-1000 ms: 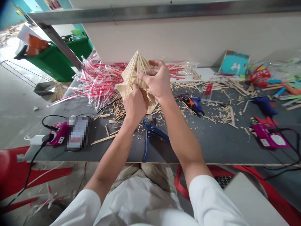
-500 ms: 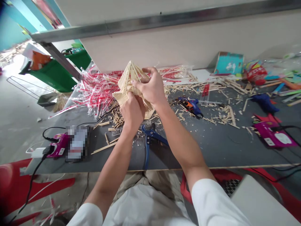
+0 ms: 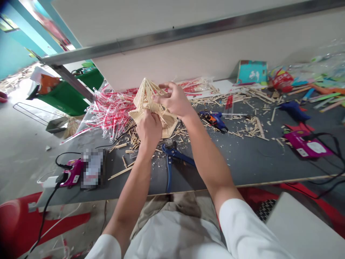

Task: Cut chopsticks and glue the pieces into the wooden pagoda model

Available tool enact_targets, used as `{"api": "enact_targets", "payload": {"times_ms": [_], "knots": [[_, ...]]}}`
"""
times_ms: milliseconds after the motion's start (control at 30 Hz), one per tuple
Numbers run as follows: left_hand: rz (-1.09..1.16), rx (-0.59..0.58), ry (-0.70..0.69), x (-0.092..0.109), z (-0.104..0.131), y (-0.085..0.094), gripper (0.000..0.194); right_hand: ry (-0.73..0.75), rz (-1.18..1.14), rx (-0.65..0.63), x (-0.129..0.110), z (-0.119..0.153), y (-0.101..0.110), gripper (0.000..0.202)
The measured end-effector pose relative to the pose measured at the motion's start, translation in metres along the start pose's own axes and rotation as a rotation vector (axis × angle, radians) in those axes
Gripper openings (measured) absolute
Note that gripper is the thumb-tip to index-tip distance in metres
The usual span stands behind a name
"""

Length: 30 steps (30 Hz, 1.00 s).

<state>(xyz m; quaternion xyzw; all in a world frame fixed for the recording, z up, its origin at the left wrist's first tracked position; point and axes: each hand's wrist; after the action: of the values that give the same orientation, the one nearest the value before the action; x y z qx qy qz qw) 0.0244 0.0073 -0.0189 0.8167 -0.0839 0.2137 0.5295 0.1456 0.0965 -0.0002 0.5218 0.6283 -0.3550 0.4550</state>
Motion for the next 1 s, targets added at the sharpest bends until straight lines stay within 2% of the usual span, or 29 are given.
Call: {"api": "enact_targets", "payload": {"times_ms": [167, 300, 467, 633, 733, 833, 1000], "knots": [[0.071, -0.056, -0.023, -0.006, 0.001, 0.009, 0.029, 0.003, 0.065, -0.025, -0.025, 0.015, 0.041, 0.053], [0.286, -0.152, -0.046, -0.018, 0.002, 0.016, 0.028, 0.011, 0.074, -0.007, -0.031, 0.026, 0.061, 0.043], [0.466, -0.282, -0.059, -0.041, 0.017, 0.026, 0.027, 0.036, 0.018, 0.014, -0.003, 0.050, 0.068, 0.036], [0.520, -0.345, -0.242, -0.050, 0.042, 0.027, 0.026, -0.037, -0.015, -0.017, 0.031, 0.095, 0.079, 0.042], [0.445, -0.427, -0.354, -0.046, 0.052, 0.019, 0.024, -0.011, -0.021, -0.125, 0.033, 0.110, 0.077, 0.048], [0.313, -0.481, -0.424, -0.042, 0.056, 0.008, 0.022, 0.023, -0.080, -0.220, 0.034, 0.115, 0.065, 0.052], [0.185, -0.485, -0.467, -0.047, 0.060, -0.004, 0.025, 0.010, -0.092, -0.216, 0.047, 0.121, 0.042, 0.027]]}}
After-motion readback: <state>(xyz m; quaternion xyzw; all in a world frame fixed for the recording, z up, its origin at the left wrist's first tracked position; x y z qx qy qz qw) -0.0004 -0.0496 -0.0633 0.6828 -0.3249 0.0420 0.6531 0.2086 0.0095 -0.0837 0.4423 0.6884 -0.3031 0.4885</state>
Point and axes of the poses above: each hand's wrist, its own z-axis away from the middle knuckle, its own y-axis out of the back of the hand, x = y × z, and after that the axes turned 2 degrees about y, right-handed
